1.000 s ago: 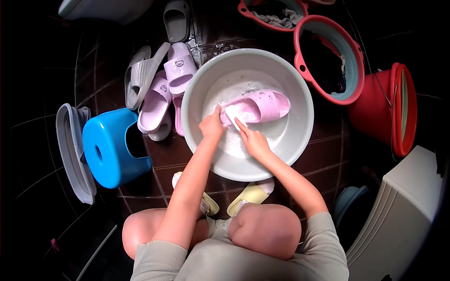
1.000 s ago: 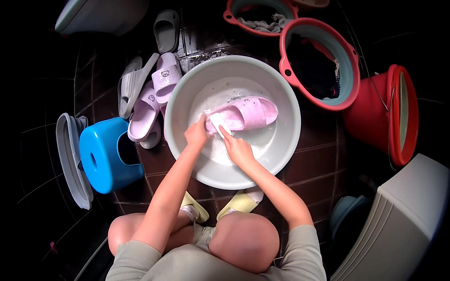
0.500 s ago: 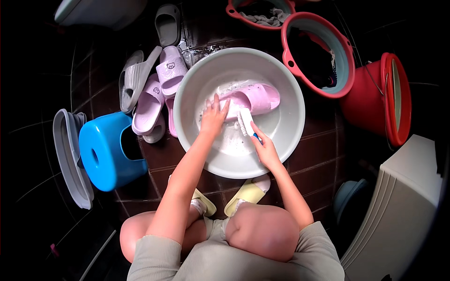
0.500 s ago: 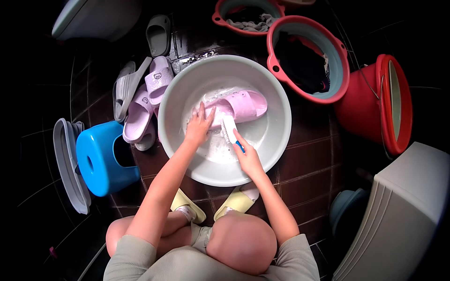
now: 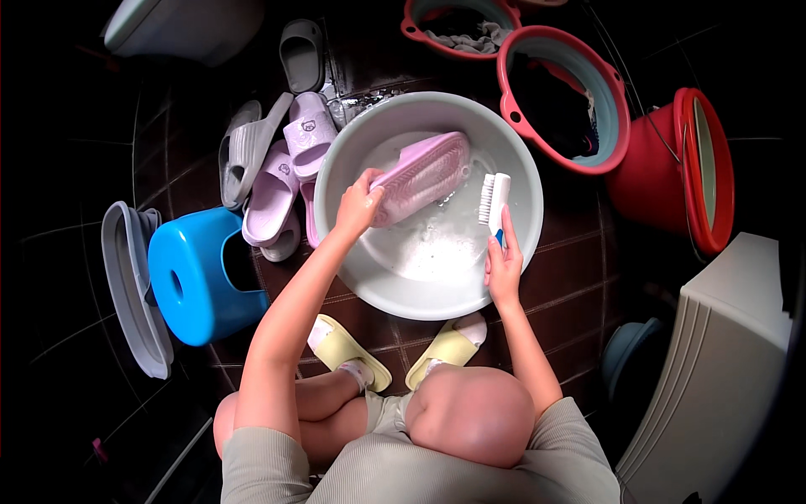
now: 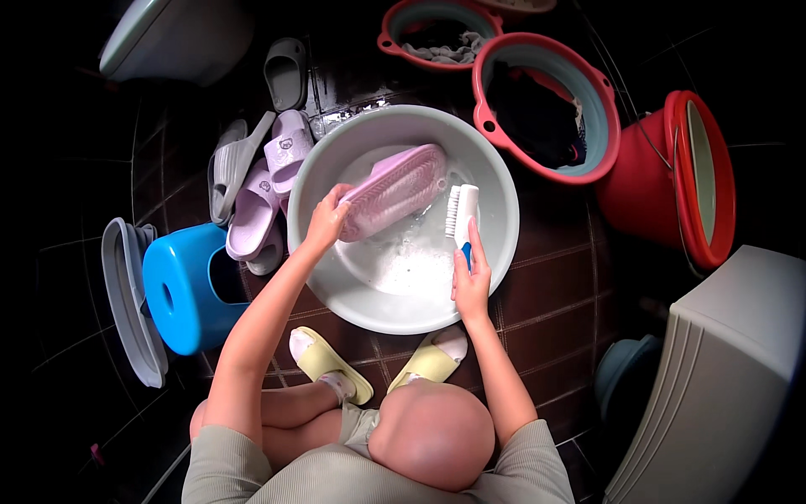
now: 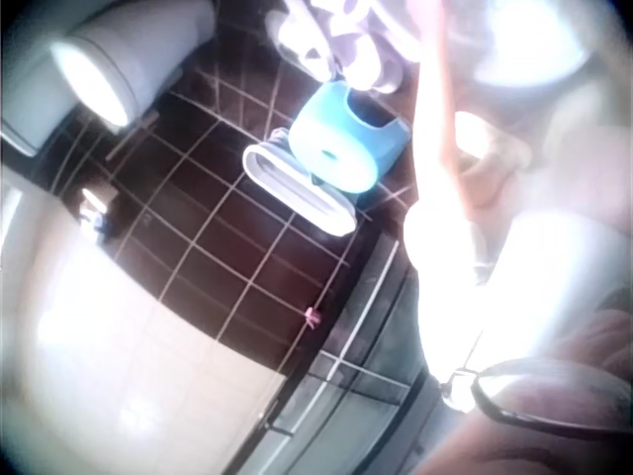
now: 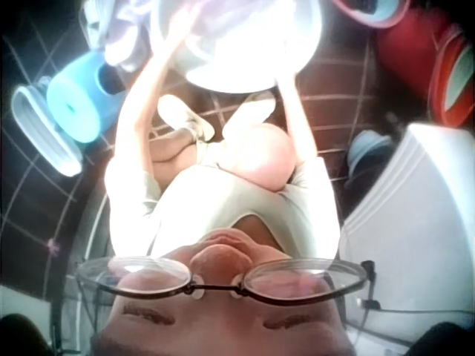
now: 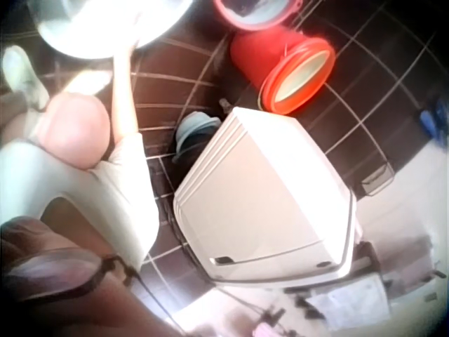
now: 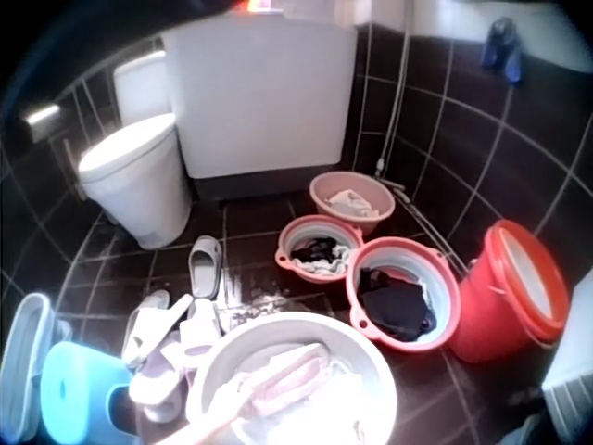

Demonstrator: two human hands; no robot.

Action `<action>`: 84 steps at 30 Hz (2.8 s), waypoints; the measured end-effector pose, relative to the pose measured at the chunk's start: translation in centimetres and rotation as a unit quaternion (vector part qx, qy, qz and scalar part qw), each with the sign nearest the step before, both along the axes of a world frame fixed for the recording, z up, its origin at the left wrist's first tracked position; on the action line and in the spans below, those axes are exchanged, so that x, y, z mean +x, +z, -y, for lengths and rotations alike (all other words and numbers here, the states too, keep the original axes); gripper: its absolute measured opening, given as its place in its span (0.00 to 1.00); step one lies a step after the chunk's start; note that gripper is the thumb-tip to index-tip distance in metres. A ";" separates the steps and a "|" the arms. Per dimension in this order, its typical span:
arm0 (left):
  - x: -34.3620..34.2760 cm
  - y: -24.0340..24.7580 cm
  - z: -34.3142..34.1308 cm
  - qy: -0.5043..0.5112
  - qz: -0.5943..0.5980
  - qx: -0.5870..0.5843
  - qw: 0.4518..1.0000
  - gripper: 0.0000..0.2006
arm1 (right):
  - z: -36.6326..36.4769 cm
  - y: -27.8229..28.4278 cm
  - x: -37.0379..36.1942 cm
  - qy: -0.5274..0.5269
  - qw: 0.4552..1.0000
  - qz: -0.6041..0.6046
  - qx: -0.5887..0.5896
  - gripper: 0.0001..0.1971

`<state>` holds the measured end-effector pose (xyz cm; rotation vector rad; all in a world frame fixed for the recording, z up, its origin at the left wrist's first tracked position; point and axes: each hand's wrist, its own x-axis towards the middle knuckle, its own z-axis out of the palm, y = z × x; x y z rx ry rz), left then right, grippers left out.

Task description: The person cleans slippers by scrubbing them with a handheld brush inside a basin of soapy water.

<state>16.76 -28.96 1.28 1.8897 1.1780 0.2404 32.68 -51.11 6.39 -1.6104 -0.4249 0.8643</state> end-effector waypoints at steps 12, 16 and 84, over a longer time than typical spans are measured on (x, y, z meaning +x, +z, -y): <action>4.5 0.6 4.5 -0.178 -0.178 0.323 0.912 0.46 | -3.1 -9.7 1.8 -0.052 0.980 0.037 -0.186 0.30; 4.6 -2.3 4.8 -0.204 -0.272 0.347 0.874 0.58 | -5.1 -11.1 0.8 -0.065 0.978 -0.020 -0.196 0.31; 4.1 -2.0 2.7 -0.215 -0.310 0.252 0.891 0.56 | -7.1 -4.1 0.3 0.343 0.849 0.312 -0.253 0.23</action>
